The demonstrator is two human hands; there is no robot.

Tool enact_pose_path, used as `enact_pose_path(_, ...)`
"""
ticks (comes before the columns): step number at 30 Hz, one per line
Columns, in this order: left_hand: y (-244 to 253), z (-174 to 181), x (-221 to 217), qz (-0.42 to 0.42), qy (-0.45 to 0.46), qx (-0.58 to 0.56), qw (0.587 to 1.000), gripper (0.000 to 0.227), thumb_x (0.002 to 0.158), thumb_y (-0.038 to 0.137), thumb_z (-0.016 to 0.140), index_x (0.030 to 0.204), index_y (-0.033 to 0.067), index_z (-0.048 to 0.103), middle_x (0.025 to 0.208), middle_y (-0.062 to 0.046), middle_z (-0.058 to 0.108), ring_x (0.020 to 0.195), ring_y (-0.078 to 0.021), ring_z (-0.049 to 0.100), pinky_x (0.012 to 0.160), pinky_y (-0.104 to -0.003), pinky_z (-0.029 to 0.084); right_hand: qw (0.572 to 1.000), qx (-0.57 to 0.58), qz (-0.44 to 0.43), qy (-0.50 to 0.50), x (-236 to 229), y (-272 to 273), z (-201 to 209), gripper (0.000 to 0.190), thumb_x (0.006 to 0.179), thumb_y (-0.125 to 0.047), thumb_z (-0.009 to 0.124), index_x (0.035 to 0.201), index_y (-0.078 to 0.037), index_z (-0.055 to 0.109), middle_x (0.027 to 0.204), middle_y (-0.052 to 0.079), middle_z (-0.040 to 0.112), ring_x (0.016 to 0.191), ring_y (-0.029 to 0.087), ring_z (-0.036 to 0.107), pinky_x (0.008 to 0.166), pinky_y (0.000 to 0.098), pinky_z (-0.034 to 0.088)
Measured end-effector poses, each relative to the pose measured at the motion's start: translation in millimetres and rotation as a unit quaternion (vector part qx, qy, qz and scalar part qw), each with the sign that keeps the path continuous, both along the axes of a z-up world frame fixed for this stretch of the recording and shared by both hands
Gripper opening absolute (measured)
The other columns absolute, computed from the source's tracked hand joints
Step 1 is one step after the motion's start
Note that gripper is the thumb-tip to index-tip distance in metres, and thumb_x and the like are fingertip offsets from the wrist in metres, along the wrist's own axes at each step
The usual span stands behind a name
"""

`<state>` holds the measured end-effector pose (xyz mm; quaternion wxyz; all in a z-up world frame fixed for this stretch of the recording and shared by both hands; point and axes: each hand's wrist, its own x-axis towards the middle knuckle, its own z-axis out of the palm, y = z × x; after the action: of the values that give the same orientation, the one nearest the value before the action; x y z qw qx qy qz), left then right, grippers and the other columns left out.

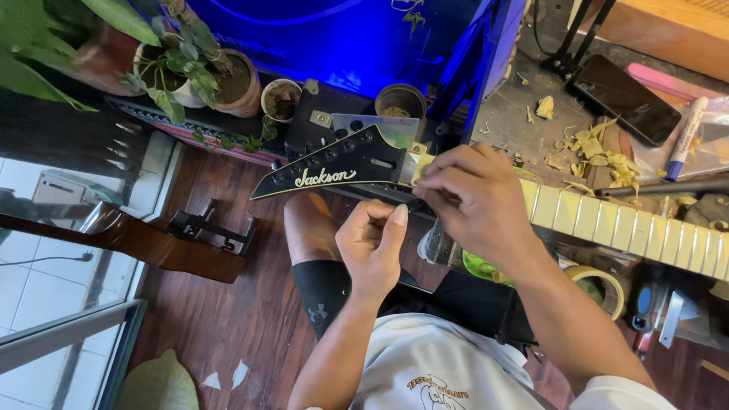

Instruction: The person applies masking tape to the fretboard of a Jackson electric guitar. They place strips of tape between the frets, smooth them down, and trim excess tape with a utility knife. The process is repeated along the length of the fretboard.

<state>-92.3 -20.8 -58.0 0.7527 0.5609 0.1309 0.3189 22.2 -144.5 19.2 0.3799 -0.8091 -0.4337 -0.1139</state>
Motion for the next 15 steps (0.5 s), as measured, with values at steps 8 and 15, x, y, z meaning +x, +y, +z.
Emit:
enact_pose_path(8, 3, 23, 9, -0.051, -0.018, 0.008, 0.999, 0.013, 0.099, -0.002, 0.072, 0.086, -0.0018, 0.071, 0.063, -0.008, 0.056, 0.057, -0.0100, 0.053, 0.055, -0.024, 0.044, 0.988, 0.021, -0.103, 0.114, 53, 2, 20, 0.010, 0.096, 0.002, 0.087, 0.098, -0.003, 0.079, 0.090, 0.012, 0.071, 0.068, 0.022, 0.063, 0.058, 0.0313, 0.047)
enact_pose_path(15, -1, 13, 7, -0.085, 0.007, -0.011, 0.996, 0.010, 0.101, 0.001, 0.072, 0.095, -0.0064, 0.073, 0.068, -0.016, 0.067, 0.058, -0.0142, 0.062, 0.051, -0.024, 0.050, 0.995, 0.032, -0.098, 0.001, 65, -14, 31, 0.015, 0.112, 0.013, 0.082, 0.107, 0.006, 0.070, 0.093, 0.018, 0.070, 0.071, 0.030, 0.063, 0.062, 0.0360, 0.048)
